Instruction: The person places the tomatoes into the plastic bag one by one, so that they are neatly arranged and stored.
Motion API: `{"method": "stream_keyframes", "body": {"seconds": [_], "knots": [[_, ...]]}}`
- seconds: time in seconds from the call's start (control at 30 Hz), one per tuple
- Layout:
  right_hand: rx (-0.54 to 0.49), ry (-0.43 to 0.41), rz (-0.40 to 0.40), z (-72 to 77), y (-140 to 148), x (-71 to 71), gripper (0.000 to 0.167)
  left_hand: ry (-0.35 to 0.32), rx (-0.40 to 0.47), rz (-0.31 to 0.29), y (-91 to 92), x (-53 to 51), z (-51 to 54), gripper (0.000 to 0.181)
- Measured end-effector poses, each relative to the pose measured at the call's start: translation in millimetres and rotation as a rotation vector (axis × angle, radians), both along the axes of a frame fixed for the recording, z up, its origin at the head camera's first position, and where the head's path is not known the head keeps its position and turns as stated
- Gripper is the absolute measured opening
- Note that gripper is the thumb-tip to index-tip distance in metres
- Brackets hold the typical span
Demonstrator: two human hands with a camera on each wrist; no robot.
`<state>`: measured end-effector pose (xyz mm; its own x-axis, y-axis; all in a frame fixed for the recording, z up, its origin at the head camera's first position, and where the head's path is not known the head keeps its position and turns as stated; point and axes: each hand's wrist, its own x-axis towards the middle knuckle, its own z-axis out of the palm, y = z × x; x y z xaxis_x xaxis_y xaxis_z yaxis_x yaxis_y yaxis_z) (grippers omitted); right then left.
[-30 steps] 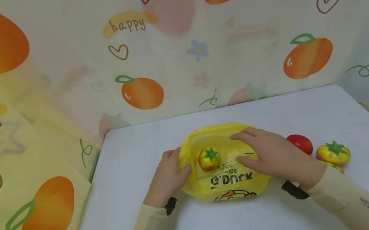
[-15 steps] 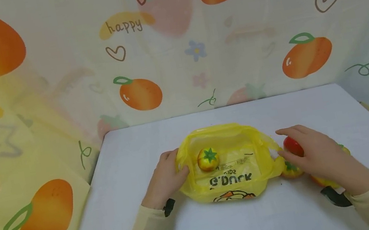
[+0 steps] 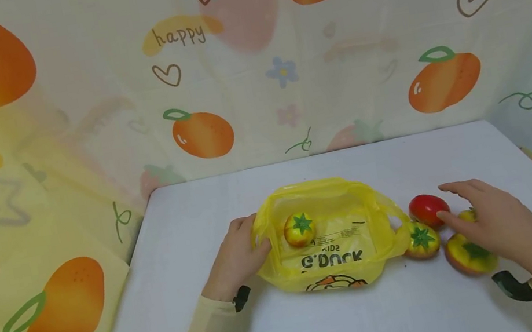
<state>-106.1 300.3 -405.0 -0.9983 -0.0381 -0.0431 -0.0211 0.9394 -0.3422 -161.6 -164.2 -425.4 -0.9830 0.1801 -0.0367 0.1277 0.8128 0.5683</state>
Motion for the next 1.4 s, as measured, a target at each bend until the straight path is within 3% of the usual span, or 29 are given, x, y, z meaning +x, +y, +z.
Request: {"method": "stream_keyframes", "body": {"seconds": [0.33, 0.83, 1.4], "knots": [[0.028, -0.146, -0.079, -14.2, 40, -2.3, 0.086, -0.003, -0.009, -0.014, 1.6, 0.2, -0.4, 0.063], [0.013, -0.313, -0.126, -20.0, 45, -10.2, 0.104, -0.002, -0.001, -0.021, 2.4, 0.4, -2.0, 0.063], [0.017, -0.286, -0.115, -23.3, 43, -7.5, 0.096, -0.011, -0.019, -0.014, 3.9, 1.0, -2.4, 0.065]]}}
